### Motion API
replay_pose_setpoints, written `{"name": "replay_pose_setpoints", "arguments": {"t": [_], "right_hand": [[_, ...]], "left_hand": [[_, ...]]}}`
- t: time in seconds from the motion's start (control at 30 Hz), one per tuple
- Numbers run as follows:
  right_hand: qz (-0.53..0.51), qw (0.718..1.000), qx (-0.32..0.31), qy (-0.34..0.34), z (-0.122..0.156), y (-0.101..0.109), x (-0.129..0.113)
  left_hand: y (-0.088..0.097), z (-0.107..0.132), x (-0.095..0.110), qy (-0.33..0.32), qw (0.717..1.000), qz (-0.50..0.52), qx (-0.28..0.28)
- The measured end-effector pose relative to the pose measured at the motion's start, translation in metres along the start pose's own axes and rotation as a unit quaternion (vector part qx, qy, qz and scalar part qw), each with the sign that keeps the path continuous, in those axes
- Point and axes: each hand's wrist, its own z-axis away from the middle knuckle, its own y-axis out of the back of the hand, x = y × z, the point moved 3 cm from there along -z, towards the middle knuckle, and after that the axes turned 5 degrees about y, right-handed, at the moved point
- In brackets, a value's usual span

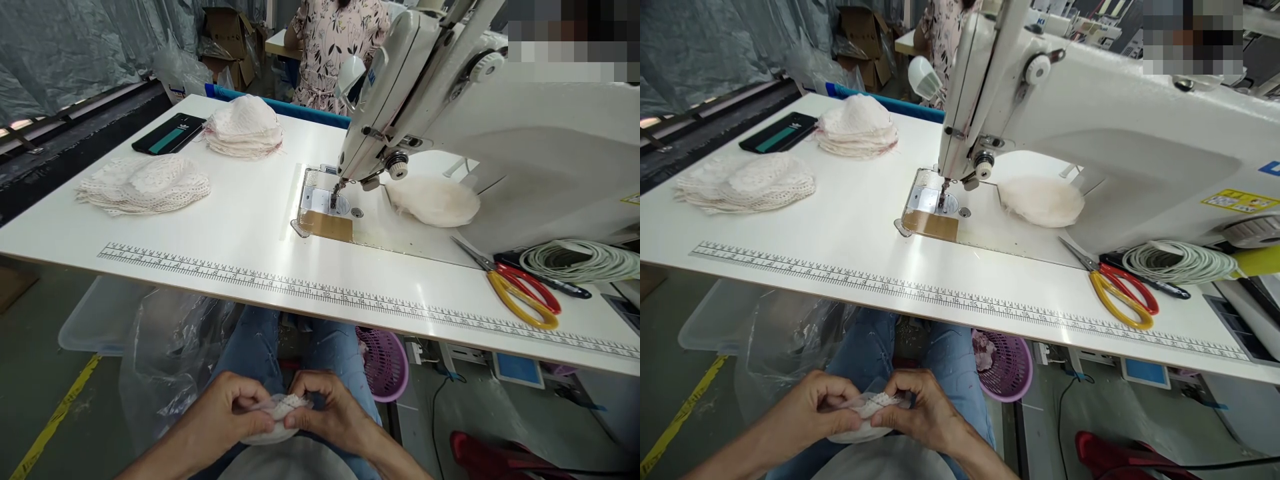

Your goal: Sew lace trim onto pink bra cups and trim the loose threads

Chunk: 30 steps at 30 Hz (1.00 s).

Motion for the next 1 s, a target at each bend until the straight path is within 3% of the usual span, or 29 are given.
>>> {"name": "replay_pose_setpoints", "arguments": {"t": [0.13,0.3,0.47,0.8,1.0], "right_hand": [[0.013,1.0,0.005,0.004,-0.001,0.0,0.0],[0.029,1.0,-0.006,0.005,-0.001,-0.001,0.0],[0.033,0.999,-0.002,0.007,0.0,-0.001,0.002],[-0.023,0.998,-0.032,-0.039,0.001,0.003,0.0],[0.006,1.0,0.001,-0.009,0.0,0.005,0.003]], "left_hand": [[0.002,-0.001,-0.003,-0.006,1.0,-0.004,0.008],[0.0,-0.002,0.0,0.007,0.999,0.023,-0.025],[-0.001,-0.002,0.006,-0.008,1.0,-0.018,0.006],[0.0,-0.005,0.005,-0.002,1.0,-0.002,0.009],[-0.001,-0.004,0.007,-0.004,1.0,-0.007,0.019]]}}
